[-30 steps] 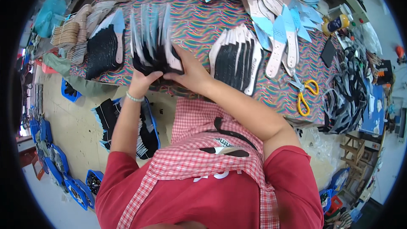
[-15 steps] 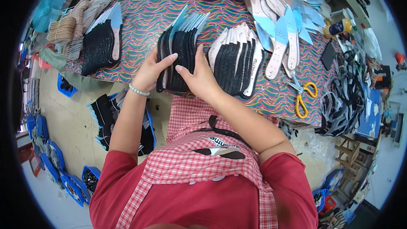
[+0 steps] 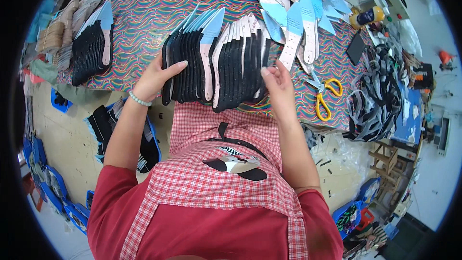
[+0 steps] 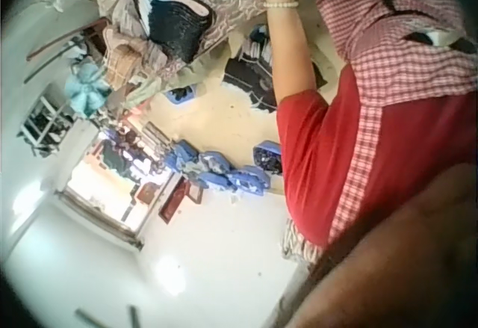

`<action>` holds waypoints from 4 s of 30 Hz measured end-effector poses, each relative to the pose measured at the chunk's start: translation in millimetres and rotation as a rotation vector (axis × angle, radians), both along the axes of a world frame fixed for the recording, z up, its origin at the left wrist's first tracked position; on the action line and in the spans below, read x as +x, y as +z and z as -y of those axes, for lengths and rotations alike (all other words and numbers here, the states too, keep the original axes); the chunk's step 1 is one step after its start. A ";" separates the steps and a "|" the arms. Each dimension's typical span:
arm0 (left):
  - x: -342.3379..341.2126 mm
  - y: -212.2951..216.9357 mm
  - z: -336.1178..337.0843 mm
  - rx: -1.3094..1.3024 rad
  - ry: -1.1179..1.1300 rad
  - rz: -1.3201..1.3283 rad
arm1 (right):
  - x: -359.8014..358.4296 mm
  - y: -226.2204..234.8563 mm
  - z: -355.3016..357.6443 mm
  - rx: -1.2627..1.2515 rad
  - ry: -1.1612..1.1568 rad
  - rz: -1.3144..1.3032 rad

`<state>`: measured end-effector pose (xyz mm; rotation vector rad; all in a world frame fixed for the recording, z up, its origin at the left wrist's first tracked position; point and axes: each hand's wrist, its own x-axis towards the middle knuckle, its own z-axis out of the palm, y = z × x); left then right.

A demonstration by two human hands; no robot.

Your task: The person attaches black elastic straps to light blue and white shoe insoles using yellow-handled scissors to trim excess material. The person then stacks the finished insoles and secures the stack with a white rubber band.

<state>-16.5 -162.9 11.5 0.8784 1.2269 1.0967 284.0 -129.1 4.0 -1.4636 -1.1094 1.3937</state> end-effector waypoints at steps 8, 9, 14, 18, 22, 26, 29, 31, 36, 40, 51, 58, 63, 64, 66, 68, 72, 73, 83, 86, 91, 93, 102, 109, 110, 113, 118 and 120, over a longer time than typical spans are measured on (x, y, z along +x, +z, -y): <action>-6.3 0.4 7.7 -0.201 0.029 0.337 | -17.6 -19.5 -20.8 0.178 0.419 0.151; 2.2 2.2 7.5 -0.166 0.004 0.288 | -27.5 -1.1 -13.8 0.044 0.408 -0.025; 9.5 -3.2 -22.0 0.021 -0.102 -0.164 | -27.3 -0.1 -17.9 0.064 0.369 0.052; 9.1 3.7 -34.4 0.108 -0.119 -0.205 | -33.3 5.7 -30.1 -0.103 0.352 0.023; 21.1 18.2 -22.4 0.325 0.017 -0.176 | -44.3 6.5 -18.6 0.141 0.233 -0.027; -0.8 77.9 -2.7 0.515 -0.118 0.012 | -31.8 39.9 4.6 0.234 0.169 -0.029; -26.5 71.4 2.6 0.723 -0.165 -0.385 | -22.7 18.2 -1.3 0.513 0.353 0.068; -33.1 27.0 10.9 0.412 -0.192 -0.294 | -29.8 -0.2 -14.3 0.480 0.540 0.315; -19.2 4.0 18.1 0.477 -0.015 -0.369 | -52.5 -8.0 -20.4 0.371 0.541 0.220; -23.6 25.7 28.8 0.466 -0.010 -0.375 | -51.3 10.4 -4.2 0.321 0.588 0.106; -35.1 7.0 20.6 0.076 -0.009 -1.081 | -72.7 32.3 -27.8 0.083 0.646 0.060; -17.1 -16.0 7.7 0.254 0.215 -1.005 | -75.1 2.2 -32.6 0.408 0.557 0.658; -6.1 -22.8 24.3 0.243 0.238 -0.861 | -70.3 -5.7 -5.9 0.474 0.539 0.538; -4.9 -23.0 25.6 0.247 0.254 -0.871 | -72.2 -10.5 -2.2 0.504 0.519 0.535; -9.6 -21.4 22.2 0.253 0.293 -0.798 | -80.5 -17.0 -5.8 0.523 0.509 0.487; -23.7 -25.8 12.2 0.241 0.361 -0.758 | -97.5 -18.4 -22.0 0.515 0.514 0.413; -70.6 -40.7 -7.5 0.274 0.423 -0.814 | -140.7 -22.5 -49.6 0.536 0.522 0.380; -77.2 -39.6 -7.2 0.331 0.416 -1.189 | -150.4 -19.1 -54.0 0.506 0.553 0.369; -131.4 -7.5 -25.9 0.205 0.514 -1.512 | -232.9 -30.9 -97.2 0.667 0.609 0.325; -172.0 1.5 -17.5 0.390 0.586 -1.757 | -274.0 -31.4 -104.6 0.738 0.598 0.410; -315.9 -2.6 31.0 -0.044 0.866 -1.654 | -310.5 -20.2 -114.4 0.703 0.742 0.344; -347.1 -10.2 42.0 -0.289 0.702 -1.443 | -304.6 -15.4 -119.6 0.668 0.825 0.443; -294.9 4.1 15.0 -0.031 0.316 -1.261 | -242.5 -28.1 -120.4 0.618 0.609 0.352; -131.2 -11.9 18.4 0.230 0.215 -1.406 | -67.8 -34.5 -42.3 0.631 0.281 0.699; -115.9 -6.3 18.9 0.162 0.211 -1.444 | -56.5 -29.8 -40.6 0.647 0.285 0.775; -115.5 -17.3 15.8 0.243 0.186 -1.478 | -45.4 -13.3 -38.1 0.476 0.328 0.826; -131.5 -20.8 24.6 0.080 0.164 -0.928 | -12.6 -1.8 -31.1 0.669 0.235 0.739; -148.7 -30.5 45.5 0.092 0.168 -1.009 | 18.0 8.1 -31.5 0.741 0.236 0.638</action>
